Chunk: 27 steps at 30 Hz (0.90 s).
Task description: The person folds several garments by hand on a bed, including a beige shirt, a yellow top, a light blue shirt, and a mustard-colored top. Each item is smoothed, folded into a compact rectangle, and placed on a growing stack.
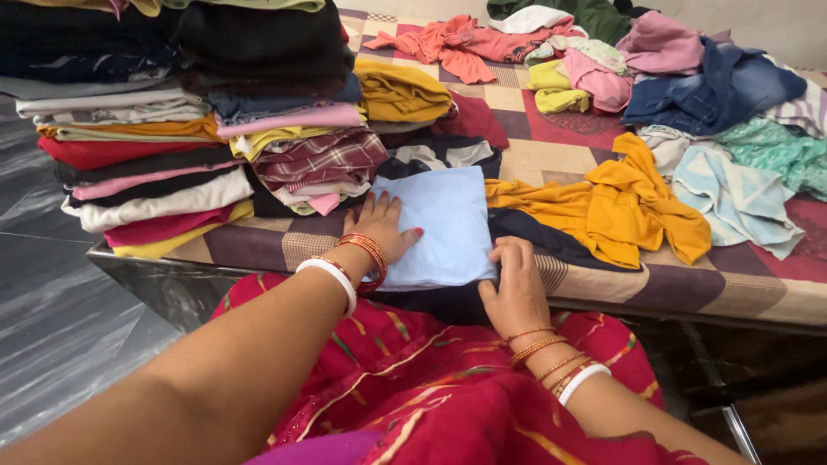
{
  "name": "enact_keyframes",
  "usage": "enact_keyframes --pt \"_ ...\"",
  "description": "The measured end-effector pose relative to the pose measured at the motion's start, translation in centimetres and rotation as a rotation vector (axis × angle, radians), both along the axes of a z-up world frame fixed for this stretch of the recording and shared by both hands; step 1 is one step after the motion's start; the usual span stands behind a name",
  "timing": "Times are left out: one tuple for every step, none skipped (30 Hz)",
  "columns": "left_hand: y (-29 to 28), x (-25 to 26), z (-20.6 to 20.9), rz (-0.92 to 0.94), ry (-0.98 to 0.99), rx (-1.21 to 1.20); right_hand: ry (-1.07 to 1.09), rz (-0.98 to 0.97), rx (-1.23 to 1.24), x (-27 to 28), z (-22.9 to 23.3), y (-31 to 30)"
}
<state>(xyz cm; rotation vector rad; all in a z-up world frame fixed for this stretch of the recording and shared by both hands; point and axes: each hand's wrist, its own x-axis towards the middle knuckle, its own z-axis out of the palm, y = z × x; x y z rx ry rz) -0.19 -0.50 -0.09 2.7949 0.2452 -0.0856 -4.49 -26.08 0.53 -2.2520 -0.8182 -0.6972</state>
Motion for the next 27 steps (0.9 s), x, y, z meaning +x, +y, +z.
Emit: enact_keyframes --pt "0.0 0.0 0.0 -0.002 0.003 -0.012 -0.041 0.014 0.016 -0.2 0.1 -0.1" --pt "0.1 0.0 0.0 0.001 0.003 -0.011 0.003 -0.001 0.019 -0.4 0.2 -0.2" --pt "0.1 0.0 0.0 0.001 0.002 -0.008 0.046 -0.019 0.023 -0.6 0.3 -0.4" --pt "0.1 0.0 0.0 0.0 0.002 -0.006 0.09 -0.038 0.028 -0.7 0.3 -0.6" --pt "0.0 0.0 -0.1 -0.002 -0.004 0.001 0.098 -0.044 0.025 -0.9 0.4 -0.8" --pt "0.0 -0.1 -0.1 -0.005 -0.009 0.007 0.106 -0.05 0.023 -1.0 0.4 -1.1" --pt "0.0 -0.2 -0.2 -0.004 -0.015 0.012 0.113 -0.052 0.019 -0.9 0.3 -1.2" --pt "0.0 -0.3 -0.2 0.0 -0.016 0.013 0.161 -0.058 0.026 -0.9 0.2 -1.4" --pt "0.0 -0.3 -0.1 0.003 -0.015 0.014 0.209 -0.064 0.034 -0.8 0.0 -1.6" --pt "0.0 -0.3 -0.1 0.006 -0.015 0.016 0.257 -0.07 0.042 -0.7 -0.3 -1.8" --pt "0.0 -0.3 0.0 0.008 -0.012 0.013 0.27 -0.046 0.019 -0.5 -0.7 -2.0" --pt "0.0 -0.2 0.0 0.009 -0.009 0.011 0.283 -0.022 -0.004 -0.1 -1.1 -2.3" --pt "0.0 -0.3 0.0 0.009 -0.003 0.01 0.298 0.0 -0.025 0.3 -1.6 -2.6" --pt "0.0 -0.3 0.0 0.003 -0.012 0.013 0.298 0.0 0.031 0.9 -2.2 -2.8" --pt "0.0 -0.4 -0.1 0.0 -0.019 0.015 0.3 0.002 0.086 1.7 -2.7 -3.0" --pt "0.0 -0.5 -0.3 -0.003 -0.025 0.017 0.302 0.004 0.14 2.6 -3.1 -3.1" --pt "0.1 -0.6 -0.3 0.001 -0.032 0.012 0.383 0.036 0.269 3.9 -3.3 -3.0" --pt "0.0 -0.6 -0.3 0.006 -0.039 0.007 0.465 0.068 0.398 5.4 -3.2 -2.8" --pt "0.0 -0.6 -0.3 0.003 -0.045 0.006 0.545 0.093 0.534 6.5 -3.2 -2.7" --pt "-0.2 -0.6 -0.3 -0.001 -0.051 0.012 0.691 0.069 0.571 7.5 -2.9 -2.6" --pt "-0.2 -0.7 -0.3 0.001 -0.058 0.017 0.839 0.05 0.604 8.7 -2.4 -2.2" --pt "-0.2 -0.7 -0.3 0.003 -0.066 0.022 0.986 0.03 0.636 9.5 -1.9 -1.7" --pt "-0.1 -0.7 -0.4 0.009 -0.06 0.016 1.082 0.075 0.57 10.0 -1.3 -1.1" --pt "-0.1 -0.7 -0.5 0.015 -0.054 0.01 1.175 0.121 0.502 10.3 -0.7 -0.4" --pt "0.0 -0.5 -0.7 0.019 -0.048 0.005 1.266 0.167 0.433 10.4 0.0 0.3" --pt "0.1 -0.3 -0.8 0.023 -0.052 -0.018 1.283 0.204 0.458 10.3 0.9 1.0" --pt "0.2 -0.1 -1.2 0.027 -0.055 -0.041 1.302 0.241 0.484 10.0 1.7 1.6"
